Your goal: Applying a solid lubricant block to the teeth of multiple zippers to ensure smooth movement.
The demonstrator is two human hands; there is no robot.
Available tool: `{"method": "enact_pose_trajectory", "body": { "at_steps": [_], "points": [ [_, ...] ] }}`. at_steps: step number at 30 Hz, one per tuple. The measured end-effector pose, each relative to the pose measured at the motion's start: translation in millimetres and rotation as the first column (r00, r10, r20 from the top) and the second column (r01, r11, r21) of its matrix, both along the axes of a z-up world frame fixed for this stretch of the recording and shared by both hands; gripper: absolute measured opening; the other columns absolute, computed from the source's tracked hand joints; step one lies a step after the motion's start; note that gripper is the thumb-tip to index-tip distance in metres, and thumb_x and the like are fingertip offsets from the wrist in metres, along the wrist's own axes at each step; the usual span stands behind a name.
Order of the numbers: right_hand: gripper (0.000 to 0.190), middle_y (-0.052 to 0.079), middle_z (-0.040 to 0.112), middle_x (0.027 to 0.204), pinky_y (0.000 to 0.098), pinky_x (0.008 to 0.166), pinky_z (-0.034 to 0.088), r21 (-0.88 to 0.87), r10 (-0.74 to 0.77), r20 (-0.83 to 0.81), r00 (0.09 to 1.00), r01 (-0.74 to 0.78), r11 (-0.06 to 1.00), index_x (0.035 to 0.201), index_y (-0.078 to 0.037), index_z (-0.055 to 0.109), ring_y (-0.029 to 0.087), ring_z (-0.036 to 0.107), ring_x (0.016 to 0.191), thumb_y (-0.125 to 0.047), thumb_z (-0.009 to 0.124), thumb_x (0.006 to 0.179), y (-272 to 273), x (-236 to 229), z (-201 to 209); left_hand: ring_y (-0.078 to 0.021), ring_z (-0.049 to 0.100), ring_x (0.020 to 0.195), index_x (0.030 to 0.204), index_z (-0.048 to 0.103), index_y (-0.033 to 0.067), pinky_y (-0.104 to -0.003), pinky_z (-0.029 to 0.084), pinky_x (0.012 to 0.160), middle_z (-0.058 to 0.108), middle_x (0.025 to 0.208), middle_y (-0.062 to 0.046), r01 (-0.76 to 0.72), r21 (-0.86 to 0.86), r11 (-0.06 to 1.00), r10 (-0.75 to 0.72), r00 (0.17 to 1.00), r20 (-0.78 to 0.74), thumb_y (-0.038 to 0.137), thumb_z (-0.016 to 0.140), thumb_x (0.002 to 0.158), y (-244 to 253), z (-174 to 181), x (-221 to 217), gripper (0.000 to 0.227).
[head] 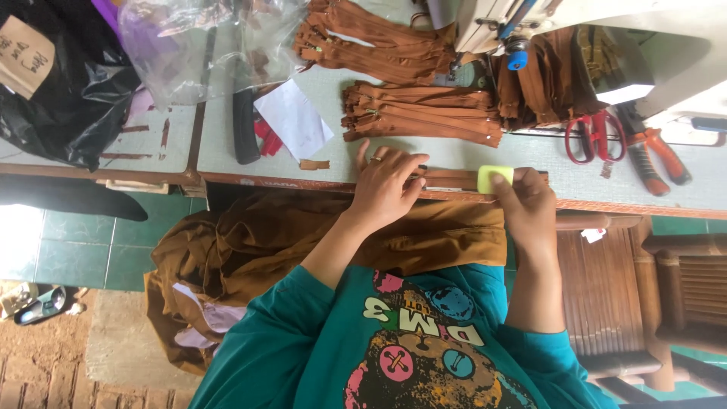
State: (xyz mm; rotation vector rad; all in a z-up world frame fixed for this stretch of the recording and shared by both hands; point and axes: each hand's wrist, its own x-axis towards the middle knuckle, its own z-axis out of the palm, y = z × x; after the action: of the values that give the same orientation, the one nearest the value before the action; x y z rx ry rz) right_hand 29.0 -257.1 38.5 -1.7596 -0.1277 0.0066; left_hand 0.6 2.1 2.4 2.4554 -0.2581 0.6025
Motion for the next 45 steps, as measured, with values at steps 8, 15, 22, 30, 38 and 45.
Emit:
{"method": "enact_pose_trajectory", "body": {
  "at_steps": [8,15,22,30,38,45],
  "points": [
    [0.025,0.029,0.066,0.102,0.0328,0.056,0.063,0.086,0.137,-0.105,0.985,-0.128,0.988,0.112,0.014,0.060,0.028,0.073,0.069,-0.010,0.063,0.106,-3,1,10,-0.0283,0.061,0.108,0.100,0.072,0.0248,-0.065,0.025,0.112,0.068,0.095,0.000,0.120,-0.052,0.991,-0.123,0.990,-0.063,0.019,0.070,0.092,9,19,-4,0.010],
    [0.025,0.029,0.066,0.090,0.0414,0.056,0.064,0.004,0.207,-0.099,0.973,-0.208,0.978,0.114,0.013,0.063,0.032,0.073,0.073,-0.010,0.067,0.104,27,21,43,-0.0274,0.057,0.110,0.094,0.071,0.0245,-0.065,0.019,0.111,0.066,0.096,-0.001,0.058,-0.041,0.997,-0.058,0.998,-0.003,0.016,0.068,0.095,38,31,19,0.009],
    [0.018,0.034,0.061,0.108,0.0378,0.063,0.061,-0.041,0.097,0.450,0.888,-0.088,0.995,0.119,0.016,0.057,0.035,0.071,0.081,0.003,0.063,0.108,65,45,29,-0.0276,0.059,0.111,0.115,0.066,0.0329,-0.071,0.018,0.112,0.061,0.109,0.002,-0.172,0.098,0.980,0.175,0.984,-0.024,0.033,0.072,0.090,70,32,79,0.025],
    [0.025,0.017,0.068,0.113,0.0326,0.079,0.052,-0.093,-0.038,0.488,0.872,0.096,0.991,0.113,0.001,0.059,0.024,0.066,0.098,-0.024,0.061,0.109,64,38,-2,-0.0247,0.065,0.106,0.113,0.070,0.0108,-0.044,0.048,0.099,0.072,0.115,-0.008,0.066,0.211,0.975,-0.056,0.997,-0.053,0.021,0.069,0.095,38,36,165,0.021],
    [0.030,0.002,0.054,0.079,0.0308,0.063,0.039,-0.216,-0.043,0.441,0.897,0.153,0.964,0.104,-0.005,0.062,0.014,0.047,0.069,-0.035,0.063,0.107,57,39,-15,-0.0249,0.066,0.080,0.086,0.060,0.0165,-0.040,0.052,0.068,0.067,0.087,-0.001,-0.098,-0.005,0.995,0.098,0.995,-0.024,0.022,0.070,0.087,14,37,179,0.011],
    [0.029,0.005,0.052,0.084,0.0325,0.064,0.037,-0.228,0.008,0.508,0.861,0.126,0.966,0.096,-0.003,0.059,0.018,0.048,0.074,-0.029,0.066,0.108,55,41,-18,-0.0051,0.042,0.048,0.105,0.053,0.0060,-0.018,0.030,0.038,0.070,0.088,-0.006,0.118,-0.372,0.921,-0.082,0.990,0.111,0.013,0.047,0.107,62,69,152,0.009]
  ]
}}
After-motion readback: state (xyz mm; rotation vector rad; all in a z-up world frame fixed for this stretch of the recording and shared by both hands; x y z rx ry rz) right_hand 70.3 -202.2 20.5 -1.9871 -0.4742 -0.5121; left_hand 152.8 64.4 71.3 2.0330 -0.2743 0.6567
